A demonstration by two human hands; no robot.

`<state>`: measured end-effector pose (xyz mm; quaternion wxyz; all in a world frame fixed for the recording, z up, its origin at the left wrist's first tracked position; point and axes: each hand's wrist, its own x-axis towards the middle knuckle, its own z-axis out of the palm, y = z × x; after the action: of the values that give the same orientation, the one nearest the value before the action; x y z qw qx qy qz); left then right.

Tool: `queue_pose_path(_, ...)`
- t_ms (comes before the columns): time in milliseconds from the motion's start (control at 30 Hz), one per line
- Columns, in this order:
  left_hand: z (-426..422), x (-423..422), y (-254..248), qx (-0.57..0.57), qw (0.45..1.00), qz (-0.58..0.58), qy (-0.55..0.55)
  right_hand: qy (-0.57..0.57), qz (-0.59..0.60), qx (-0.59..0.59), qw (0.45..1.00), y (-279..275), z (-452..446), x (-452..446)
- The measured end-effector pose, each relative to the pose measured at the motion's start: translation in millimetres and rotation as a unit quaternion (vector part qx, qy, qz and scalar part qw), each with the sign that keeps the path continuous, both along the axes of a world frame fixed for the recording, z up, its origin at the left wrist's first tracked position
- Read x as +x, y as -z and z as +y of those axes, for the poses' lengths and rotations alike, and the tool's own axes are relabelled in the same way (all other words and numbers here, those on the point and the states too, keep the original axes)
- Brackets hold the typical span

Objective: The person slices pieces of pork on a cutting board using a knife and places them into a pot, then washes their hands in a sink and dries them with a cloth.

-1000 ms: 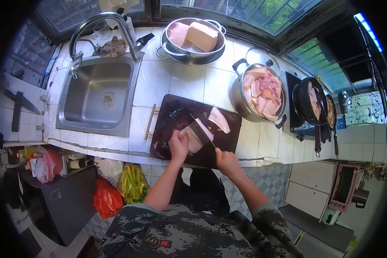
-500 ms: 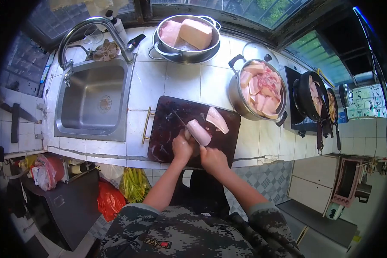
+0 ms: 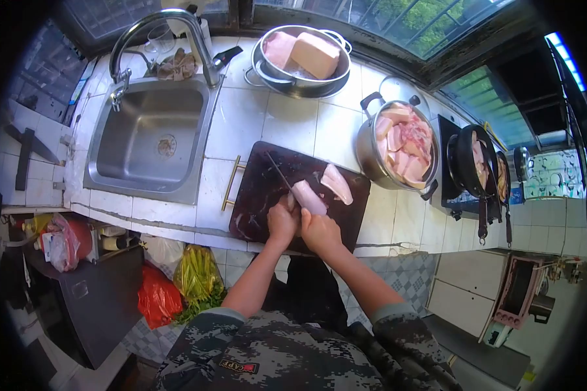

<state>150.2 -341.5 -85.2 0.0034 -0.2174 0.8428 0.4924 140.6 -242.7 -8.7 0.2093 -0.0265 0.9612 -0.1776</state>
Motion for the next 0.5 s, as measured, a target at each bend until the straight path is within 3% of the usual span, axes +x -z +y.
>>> queue_pose_path(167, 5.3, 13.0, 8.8, -0.013, 0.999, 0.011, 0.048, -0.004, 0.079, -0.053, 0.995, 15.7, -36.5, -44.8)
queue_pose_path(267, 8.4, 35.8, 20.8, 0.088, 0.991, 0.080, -0.058, 0.011, 0.062, -0.031, 0.998, 6.8, -45.6, -60.3)
queue_pose_path(500, -30.0, 45.1, 4.2, 0.055, 0.993, 0.060, -0.084, 0.032, -0.014, -0.118, 0.992, 12.6, -3.9, -64.2)
